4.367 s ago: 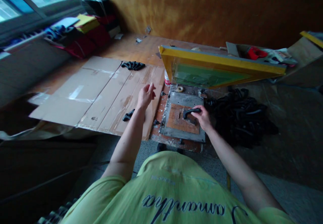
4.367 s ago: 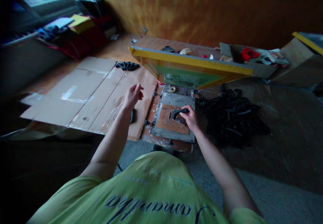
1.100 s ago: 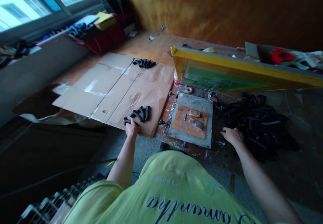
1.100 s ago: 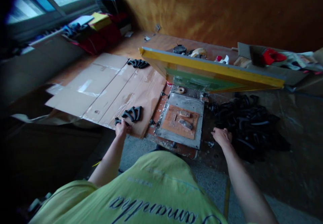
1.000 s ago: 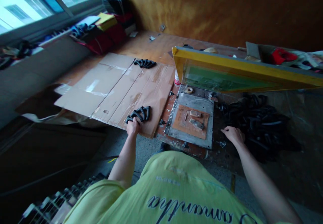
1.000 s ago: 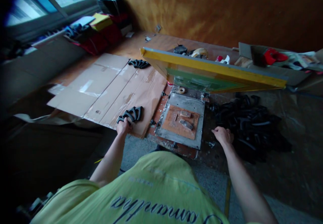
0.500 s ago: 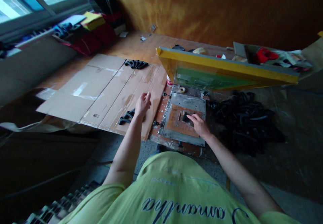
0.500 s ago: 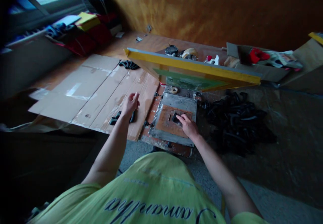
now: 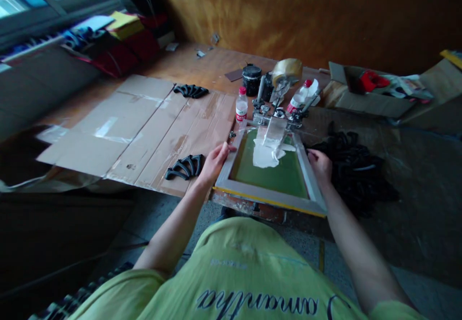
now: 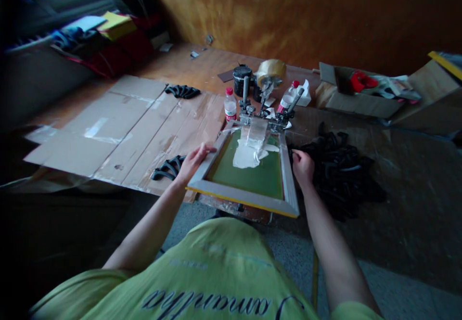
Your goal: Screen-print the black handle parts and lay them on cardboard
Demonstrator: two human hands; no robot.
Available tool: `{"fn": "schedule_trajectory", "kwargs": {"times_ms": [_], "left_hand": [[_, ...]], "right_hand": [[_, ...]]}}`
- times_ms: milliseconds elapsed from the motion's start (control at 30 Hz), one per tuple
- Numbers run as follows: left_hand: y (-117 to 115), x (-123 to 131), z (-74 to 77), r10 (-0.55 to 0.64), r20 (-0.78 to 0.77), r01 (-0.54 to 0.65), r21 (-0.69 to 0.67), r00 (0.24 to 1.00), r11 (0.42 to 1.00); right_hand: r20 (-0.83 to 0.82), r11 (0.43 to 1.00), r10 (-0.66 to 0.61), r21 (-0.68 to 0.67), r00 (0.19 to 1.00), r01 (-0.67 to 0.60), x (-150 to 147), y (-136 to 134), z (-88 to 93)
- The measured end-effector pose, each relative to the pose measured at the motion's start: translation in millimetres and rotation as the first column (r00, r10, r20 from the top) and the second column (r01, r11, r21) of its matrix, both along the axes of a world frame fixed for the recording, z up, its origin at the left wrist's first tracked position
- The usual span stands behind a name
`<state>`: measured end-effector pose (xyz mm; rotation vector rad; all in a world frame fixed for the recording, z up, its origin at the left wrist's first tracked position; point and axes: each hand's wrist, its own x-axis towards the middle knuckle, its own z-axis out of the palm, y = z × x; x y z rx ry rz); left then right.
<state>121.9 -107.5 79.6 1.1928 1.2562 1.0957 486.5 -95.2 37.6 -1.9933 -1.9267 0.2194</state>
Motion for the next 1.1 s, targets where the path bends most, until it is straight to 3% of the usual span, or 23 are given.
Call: {"fn": "schedule_trajectory", "kwargs": {"times_ms": [100,167,233,333,433,533,633,667,800,967,1100], "left_hand": [[-19.6,-2.5,-44.7,-0.032,-0.035,0.026,-0.164,0.999,0.986],[-22.3,-1.1,-68.1,-0.025,-0.099,0.004,-0.206,0.995,0.979],[-19.6,0.1,-84.1,-0.012,-0.168,-0.025,-0.214,0.986,0.976],[-13.9,0.0,-96.6,-0.010,-0.212,-0.040,-0.233,0.977,0.972],[-12.1,-1.6,-102.6,-0.013,-0.229,-0.044,-0.242,0.973,0.969],[-12.8,-2.8,-107.6,-0.015,-0.238,-0.042,-0.234,0.971,0.971],[-13.4,-2.9,-111.6,-0.011,-0.239,-0.041,-0.210,0.971,0.977],[-13.5,-2.6,-112.4,-0.007,-0.238,-0.043,-0.203,0.971,0.978],[-13.9,-1.2,-113.3,0.011,-0.220,-0.059,-0.211,0.975,0.976],[-14.2,-0.4,-113.9,0.001,-0.201,-0.049,-0.236,0.980,0.971],[-14.8,-1.5,-105.7,-0.018,-0.162,-0.024,-0.251,0.987,0.968]], "right_hand": [[-0.066,0.987,0.005,0.161,0.998,0.005,-13.7,21.8,17.6],[-0.030,0.963,0.123,0.243,0.992,-0.112,-42.6,34.4,24.2],[0.083,0.948,0.242,0.194,0.967,-0.253,-74.0,40.5,24.0],[0.177,0.931,0.359,0.004,0.917,-0.365,-105.5,29.5,12.6],[0.217,0.888,0.457,-0.066,0.862,-0.454,-111.9,-1.8,1.8],[0.228,0.780,0.623,-0.101,0.748,-0.618,-103.9,-27.5,5.2],[0.170,0.686,0.727,-0.149,0.666,-0.712,-97.1,-28.2,17.2],[0.161,0.697,0.717,-0.148,0.678,-0.702,-96.9,-24.8,20.0],[0.237,0.826,0.556,-0.045,0.797,-0.562,-104.7,-22.0,14.0],[0.162,0.793,0.606,-0.047,0.779,-0.607,-108.9,-36.6,1.3],[0.062,0.924,0.383,-0.008,0.922,-0.383,-111.9,-3.5,18.9]]}}
